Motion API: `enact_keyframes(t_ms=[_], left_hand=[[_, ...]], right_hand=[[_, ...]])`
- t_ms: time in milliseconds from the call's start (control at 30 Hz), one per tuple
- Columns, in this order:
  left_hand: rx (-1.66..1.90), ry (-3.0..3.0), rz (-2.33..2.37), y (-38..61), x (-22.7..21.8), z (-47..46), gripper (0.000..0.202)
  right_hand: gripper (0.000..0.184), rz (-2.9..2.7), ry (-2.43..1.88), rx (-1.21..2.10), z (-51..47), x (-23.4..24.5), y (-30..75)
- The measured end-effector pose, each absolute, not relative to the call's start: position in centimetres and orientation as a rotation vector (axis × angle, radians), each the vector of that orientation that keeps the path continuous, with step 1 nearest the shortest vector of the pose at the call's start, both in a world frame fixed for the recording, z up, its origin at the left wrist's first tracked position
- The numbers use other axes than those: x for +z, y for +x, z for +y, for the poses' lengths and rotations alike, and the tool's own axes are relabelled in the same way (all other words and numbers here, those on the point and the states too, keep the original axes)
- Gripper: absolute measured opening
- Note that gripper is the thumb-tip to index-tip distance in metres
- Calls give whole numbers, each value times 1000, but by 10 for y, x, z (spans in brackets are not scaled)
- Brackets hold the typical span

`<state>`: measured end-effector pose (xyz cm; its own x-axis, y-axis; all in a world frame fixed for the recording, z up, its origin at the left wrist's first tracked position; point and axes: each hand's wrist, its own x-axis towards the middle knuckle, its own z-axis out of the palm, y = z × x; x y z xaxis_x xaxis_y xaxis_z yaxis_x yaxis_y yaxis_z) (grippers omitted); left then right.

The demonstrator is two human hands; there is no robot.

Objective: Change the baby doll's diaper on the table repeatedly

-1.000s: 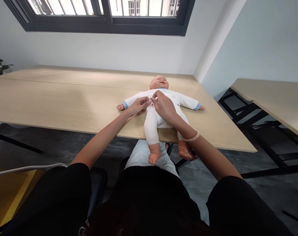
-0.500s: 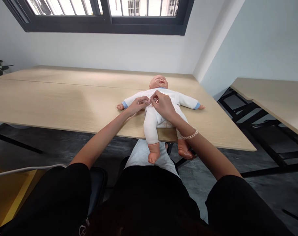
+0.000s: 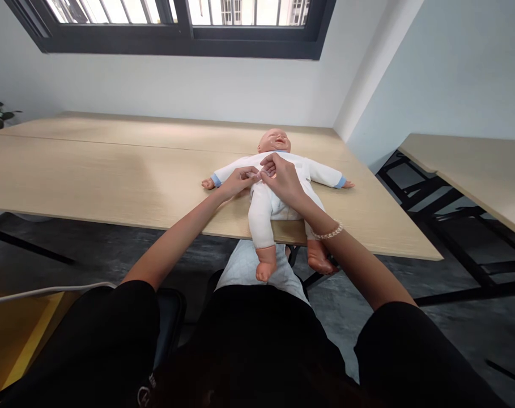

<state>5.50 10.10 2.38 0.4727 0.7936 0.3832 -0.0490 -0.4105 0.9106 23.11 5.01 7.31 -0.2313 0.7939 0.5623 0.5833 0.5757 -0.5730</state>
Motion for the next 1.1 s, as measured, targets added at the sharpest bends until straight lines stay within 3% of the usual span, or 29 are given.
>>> enact_keyframes(t_ms=[167, 467, 767, 967, 1100], left_hand=[[1046, 1844, 638, 57, 25, 100, 54], [1048, 1847, 679, 58, 22, 91, 36], [1003, 2055, 777, 59, 22, 96, 36], [1016, 2146, 839, 62, 19, 96, 41], [994, 2135, 853, 61, 18, 98, 43]], right_hand=[[21, -1846, -1157, 371, 51, 73, 235], [27, -1699, -1220, 347, 58, 67, 239], [18, -1468, -1224, 860, 50, 80, 241], [19, -1502, -1099, 669, 42, 78, 247], [22, -1523, -1254, 533, 46, 74, 256]])
